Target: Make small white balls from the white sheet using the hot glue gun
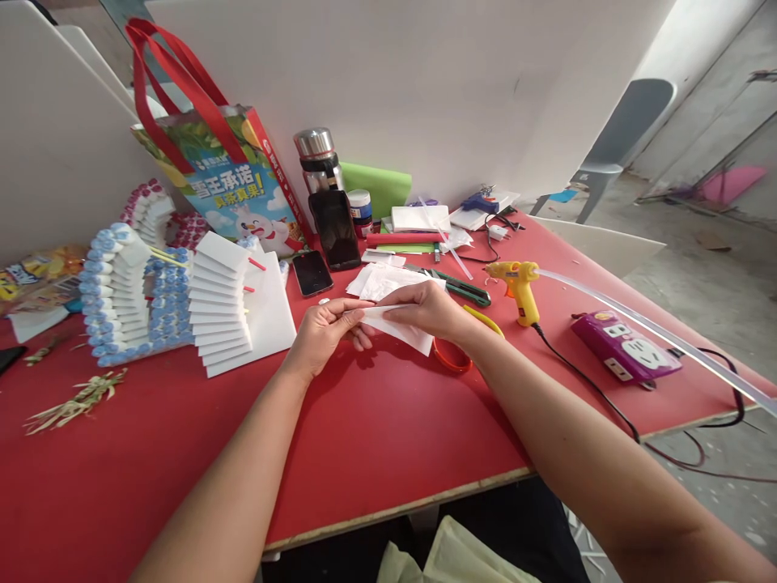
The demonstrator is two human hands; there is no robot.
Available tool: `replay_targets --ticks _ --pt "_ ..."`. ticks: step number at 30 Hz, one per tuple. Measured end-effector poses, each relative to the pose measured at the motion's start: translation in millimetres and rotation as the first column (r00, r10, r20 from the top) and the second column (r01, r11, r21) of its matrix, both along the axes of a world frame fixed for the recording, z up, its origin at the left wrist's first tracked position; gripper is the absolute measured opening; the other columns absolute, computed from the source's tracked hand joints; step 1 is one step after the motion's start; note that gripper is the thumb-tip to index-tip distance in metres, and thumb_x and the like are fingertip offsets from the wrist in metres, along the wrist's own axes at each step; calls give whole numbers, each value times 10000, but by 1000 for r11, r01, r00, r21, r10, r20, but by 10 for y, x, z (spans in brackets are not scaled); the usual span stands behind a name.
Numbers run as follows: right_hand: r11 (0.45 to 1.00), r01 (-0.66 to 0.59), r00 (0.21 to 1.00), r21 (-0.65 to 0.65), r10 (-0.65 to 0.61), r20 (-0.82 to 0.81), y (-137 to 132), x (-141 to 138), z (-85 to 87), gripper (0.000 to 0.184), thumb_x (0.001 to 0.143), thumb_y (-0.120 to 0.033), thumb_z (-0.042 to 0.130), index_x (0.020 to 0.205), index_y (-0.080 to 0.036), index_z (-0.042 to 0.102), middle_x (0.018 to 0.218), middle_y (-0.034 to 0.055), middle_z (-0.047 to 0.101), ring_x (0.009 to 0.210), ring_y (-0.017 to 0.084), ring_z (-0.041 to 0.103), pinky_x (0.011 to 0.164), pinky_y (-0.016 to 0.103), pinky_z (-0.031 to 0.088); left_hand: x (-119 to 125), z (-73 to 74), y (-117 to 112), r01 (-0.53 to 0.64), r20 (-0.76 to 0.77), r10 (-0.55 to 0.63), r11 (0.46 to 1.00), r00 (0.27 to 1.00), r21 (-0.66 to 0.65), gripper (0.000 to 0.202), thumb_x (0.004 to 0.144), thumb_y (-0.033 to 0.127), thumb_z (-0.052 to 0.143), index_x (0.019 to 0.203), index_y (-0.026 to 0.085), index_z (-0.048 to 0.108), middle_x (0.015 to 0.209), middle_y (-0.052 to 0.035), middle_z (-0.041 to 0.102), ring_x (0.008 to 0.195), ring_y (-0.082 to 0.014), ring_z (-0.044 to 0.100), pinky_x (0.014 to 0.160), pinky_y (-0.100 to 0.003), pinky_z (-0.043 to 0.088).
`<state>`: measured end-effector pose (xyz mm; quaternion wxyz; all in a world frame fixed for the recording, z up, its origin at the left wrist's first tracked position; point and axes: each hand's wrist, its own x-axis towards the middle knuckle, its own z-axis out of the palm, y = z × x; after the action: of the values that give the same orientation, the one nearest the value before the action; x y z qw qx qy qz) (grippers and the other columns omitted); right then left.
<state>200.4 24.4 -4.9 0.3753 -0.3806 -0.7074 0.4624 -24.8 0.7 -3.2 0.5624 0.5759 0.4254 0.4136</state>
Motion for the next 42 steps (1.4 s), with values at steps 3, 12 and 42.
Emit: replay_targets --ticks 3,12,42 --pt "998 40 999 52 -40 11 -9 -17 -3 263 803 -185 650 976 -225 845 981 13 808 919 225 715 794 296 523 -3 -10 7 -33 63 35 999 997 -26 322 836 365 781 1080 155 760 769 -59 758 609 -166 706 572 -255 540" --pt "985 2 993 170 -22 119 -26 11 41 412 770 -80 554 1008 -256 841 1044 -2 804 961 228 726 842 308 532 -11 -4 20 -71 68 73 997 995 -37 286 826 366 779 1000 140 768 795 -65 742 624 -153 679 593 -257 519" --pt "987 -79 982 -140 101 160 -121 -92 15 220 898 -396 640 813 -194 665 751 30 720 533 126 559 497 267 410 95 -4 -4 59 -120 -56 998 991 23 314 809 395 802 963 154 673 747 -30 717 670 -158 673 635 -273 529"
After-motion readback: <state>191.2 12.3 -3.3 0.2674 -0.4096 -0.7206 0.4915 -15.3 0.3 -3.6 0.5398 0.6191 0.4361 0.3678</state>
